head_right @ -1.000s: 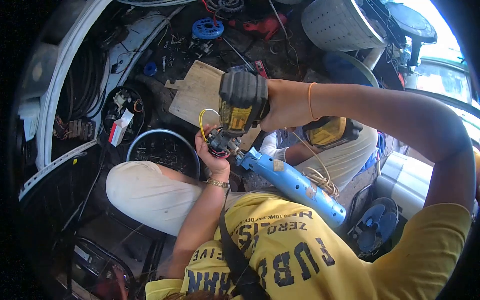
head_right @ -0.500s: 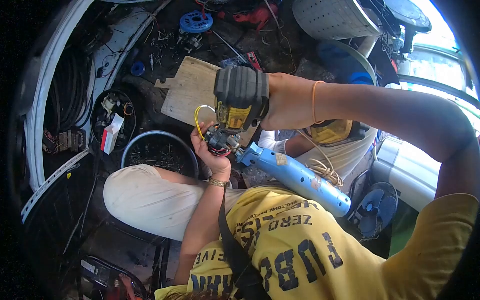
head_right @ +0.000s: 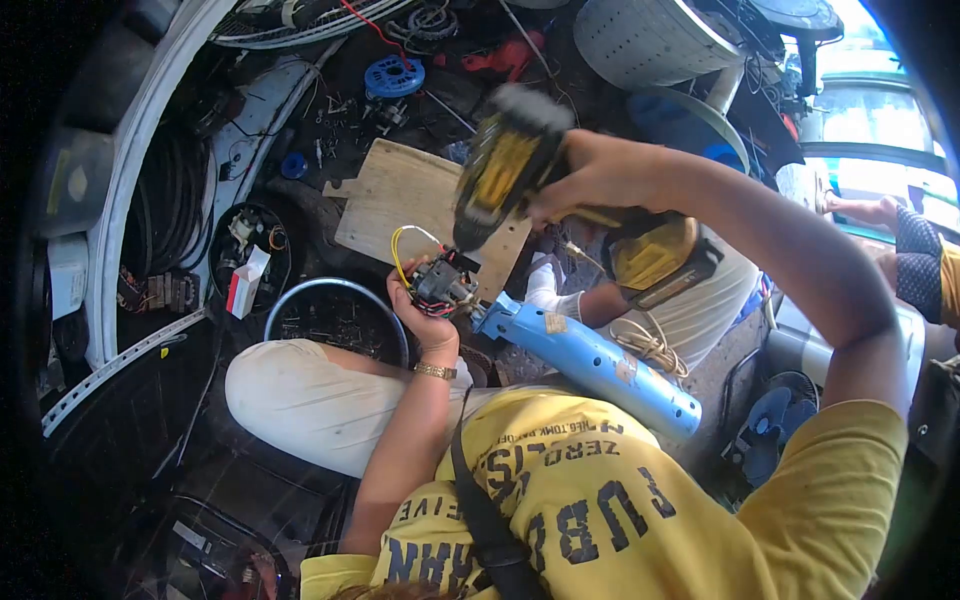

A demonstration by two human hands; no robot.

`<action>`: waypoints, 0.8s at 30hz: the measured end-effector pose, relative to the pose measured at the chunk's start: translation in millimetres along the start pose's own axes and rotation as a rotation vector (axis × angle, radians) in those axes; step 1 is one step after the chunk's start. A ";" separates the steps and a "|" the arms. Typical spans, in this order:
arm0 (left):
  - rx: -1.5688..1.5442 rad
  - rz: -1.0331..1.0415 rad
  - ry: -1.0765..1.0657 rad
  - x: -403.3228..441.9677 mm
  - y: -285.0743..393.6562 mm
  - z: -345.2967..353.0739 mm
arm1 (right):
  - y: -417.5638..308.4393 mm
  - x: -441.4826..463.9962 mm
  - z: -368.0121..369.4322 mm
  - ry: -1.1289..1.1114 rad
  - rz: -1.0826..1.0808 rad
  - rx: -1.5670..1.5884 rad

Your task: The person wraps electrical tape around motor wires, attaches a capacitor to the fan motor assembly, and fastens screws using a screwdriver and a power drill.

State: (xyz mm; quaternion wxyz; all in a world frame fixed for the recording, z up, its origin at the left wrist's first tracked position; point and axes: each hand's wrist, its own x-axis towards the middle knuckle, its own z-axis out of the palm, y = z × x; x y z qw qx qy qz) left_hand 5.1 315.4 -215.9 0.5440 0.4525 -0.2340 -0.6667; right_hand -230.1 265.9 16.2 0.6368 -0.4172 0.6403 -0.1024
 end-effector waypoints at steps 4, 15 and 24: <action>0.029 0.009 -0.001 -0.3 2.8 0.5 | 61.9 -12.0 -58.8 0.209 0.003 0.250; 0.124 0.028 -0.020 -2.1 3.8 -2.2 | 295.8 134.4 -32.1 1.102 0.113 -0.412; 0.169 0.023 -0.022 -1.5 4.2 -2.3 | 317.0 157.7 -14.2 1.064 0.139 -0.569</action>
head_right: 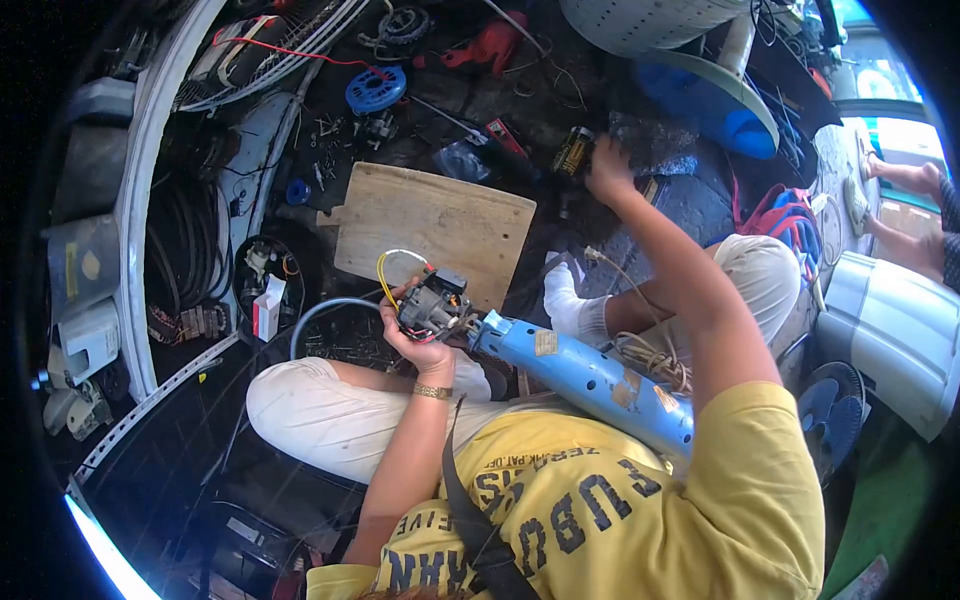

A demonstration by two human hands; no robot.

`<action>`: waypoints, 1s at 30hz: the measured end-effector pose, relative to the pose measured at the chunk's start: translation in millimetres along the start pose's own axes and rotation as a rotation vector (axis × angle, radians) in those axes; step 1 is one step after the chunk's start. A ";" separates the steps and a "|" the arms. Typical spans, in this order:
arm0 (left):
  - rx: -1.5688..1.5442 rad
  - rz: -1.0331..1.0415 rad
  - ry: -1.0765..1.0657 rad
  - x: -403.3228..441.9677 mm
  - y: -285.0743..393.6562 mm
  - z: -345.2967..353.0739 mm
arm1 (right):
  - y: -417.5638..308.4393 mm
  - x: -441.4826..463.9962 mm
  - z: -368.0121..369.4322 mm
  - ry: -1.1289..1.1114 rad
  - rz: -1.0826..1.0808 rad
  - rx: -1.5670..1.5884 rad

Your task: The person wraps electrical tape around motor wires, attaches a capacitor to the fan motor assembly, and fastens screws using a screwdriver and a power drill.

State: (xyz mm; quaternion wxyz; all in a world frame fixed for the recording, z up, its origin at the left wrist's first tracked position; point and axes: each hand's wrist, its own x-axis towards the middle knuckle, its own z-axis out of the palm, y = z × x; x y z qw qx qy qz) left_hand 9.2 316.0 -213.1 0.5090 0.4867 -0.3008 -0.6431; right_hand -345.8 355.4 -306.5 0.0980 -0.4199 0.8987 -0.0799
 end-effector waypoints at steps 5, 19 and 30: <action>-0.022 -0.024 0.023 -2.4 5.9 5.4 | -133.3 -22.0 -117.6 -0.536 -0.668 0.631; -0.001 0.012 -0.018 -0.5 0.3 -1.0 | -173.1 -96.0 -95.3 -0.692 -0.638 0.822; 0.272 0.162 -0.106 2.6 20.9 9.2 | -166.8 -88.3 -107.8 -0.783 -0.524 0.975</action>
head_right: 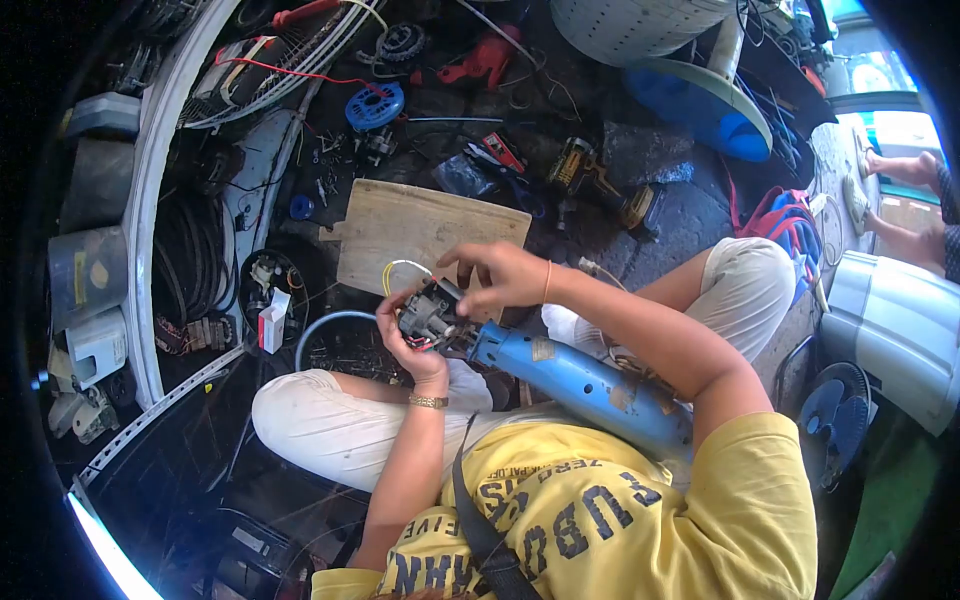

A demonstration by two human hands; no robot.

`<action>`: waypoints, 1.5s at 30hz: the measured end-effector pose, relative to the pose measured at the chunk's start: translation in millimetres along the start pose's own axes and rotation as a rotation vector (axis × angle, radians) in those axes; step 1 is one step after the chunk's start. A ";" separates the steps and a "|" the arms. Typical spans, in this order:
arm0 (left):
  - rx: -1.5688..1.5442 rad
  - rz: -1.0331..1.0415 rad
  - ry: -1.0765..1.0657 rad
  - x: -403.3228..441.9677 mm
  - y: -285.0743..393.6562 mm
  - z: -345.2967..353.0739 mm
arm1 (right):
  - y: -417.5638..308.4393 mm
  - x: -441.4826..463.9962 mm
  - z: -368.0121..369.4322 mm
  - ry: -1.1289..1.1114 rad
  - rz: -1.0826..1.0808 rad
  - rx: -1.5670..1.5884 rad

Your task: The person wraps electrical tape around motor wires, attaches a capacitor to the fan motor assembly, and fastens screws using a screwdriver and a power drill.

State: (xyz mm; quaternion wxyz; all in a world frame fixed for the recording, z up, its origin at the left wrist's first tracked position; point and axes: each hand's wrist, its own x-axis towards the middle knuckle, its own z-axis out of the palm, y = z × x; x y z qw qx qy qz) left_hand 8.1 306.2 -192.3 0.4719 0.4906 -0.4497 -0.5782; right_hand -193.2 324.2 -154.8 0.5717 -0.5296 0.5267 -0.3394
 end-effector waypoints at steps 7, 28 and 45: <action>-0.023 -0.031 0.011 -1.8 -5.2 -1.7 | 122.8 57.3 -130.3 0.670 0.379 -0.965; -0.113 -0.027 -0.024 -1.3 -6.0 -3.5 | -146.5 16.5 -106.3 0.643 -1.005 0.495; -0.104 -0.041 -0.009 -0.8 -6.6 -3.9 | -151.5 27.3 -14.4 0.498 -0.804 0.402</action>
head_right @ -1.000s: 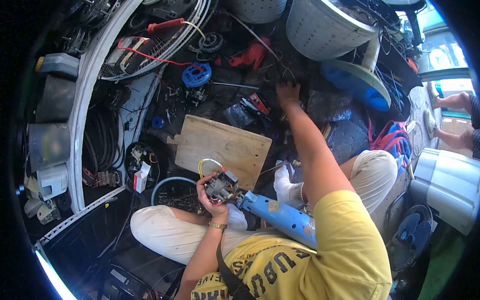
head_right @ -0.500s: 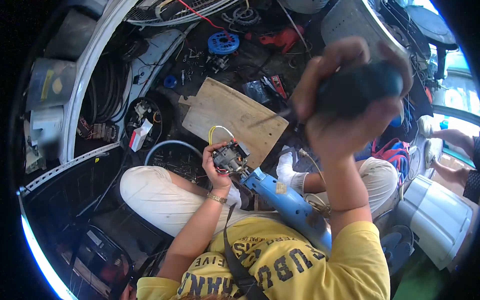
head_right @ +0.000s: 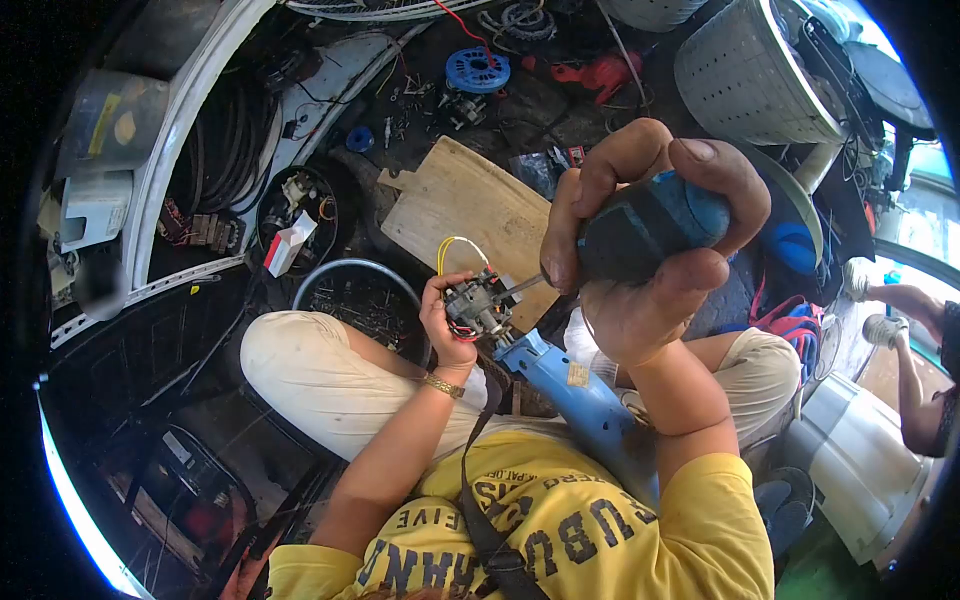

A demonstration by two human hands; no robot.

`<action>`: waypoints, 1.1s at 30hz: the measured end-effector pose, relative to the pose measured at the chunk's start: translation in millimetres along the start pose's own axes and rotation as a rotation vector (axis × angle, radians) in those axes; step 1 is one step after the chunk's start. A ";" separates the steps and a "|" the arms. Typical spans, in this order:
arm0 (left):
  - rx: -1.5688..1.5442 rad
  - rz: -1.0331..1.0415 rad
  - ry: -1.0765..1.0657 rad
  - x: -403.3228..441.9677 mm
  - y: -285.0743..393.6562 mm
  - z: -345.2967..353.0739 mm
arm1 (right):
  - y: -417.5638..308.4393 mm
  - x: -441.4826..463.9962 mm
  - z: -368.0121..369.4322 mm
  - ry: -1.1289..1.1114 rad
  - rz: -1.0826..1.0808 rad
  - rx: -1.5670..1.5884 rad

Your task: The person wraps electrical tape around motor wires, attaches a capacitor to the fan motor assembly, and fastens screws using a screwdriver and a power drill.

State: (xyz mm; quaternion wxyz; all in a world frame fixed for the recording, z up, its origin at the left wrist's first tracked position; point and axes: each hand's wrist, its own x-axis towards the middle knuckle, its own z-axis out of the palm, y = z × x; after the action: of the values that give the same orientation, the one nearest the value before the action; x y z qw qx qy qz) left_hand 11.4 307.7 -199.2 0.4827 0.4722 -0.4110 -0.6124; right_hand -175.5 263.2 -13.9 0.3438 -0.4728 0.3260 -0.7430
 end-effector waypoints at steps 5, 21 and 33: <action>-0.017 0.009 0.002 -0.6 0.5 0.9 | 1.0 0.6 4.6 0.031 0.012 -0.024; -0.012 -0.026 -0.004 -1.8 -1.6 -1.2 | -3.7 30.9 2.7 -0.007 -0.079 -0.349; 0.043 0.034 0.027 -0.7 -6.4 -4.9 | 16.6 33.4 24.0 -0.057 -0.132 -0.065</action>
State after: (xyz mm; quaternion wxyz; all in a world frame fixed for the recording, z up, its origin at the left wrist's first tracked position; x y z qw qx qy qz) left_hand 15.0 309.4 -206.2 0.4883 0.4836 -0.4254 -0.5887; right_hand -160.5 222.9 -3.2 0.2875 -0.5250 0.3081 -0.7394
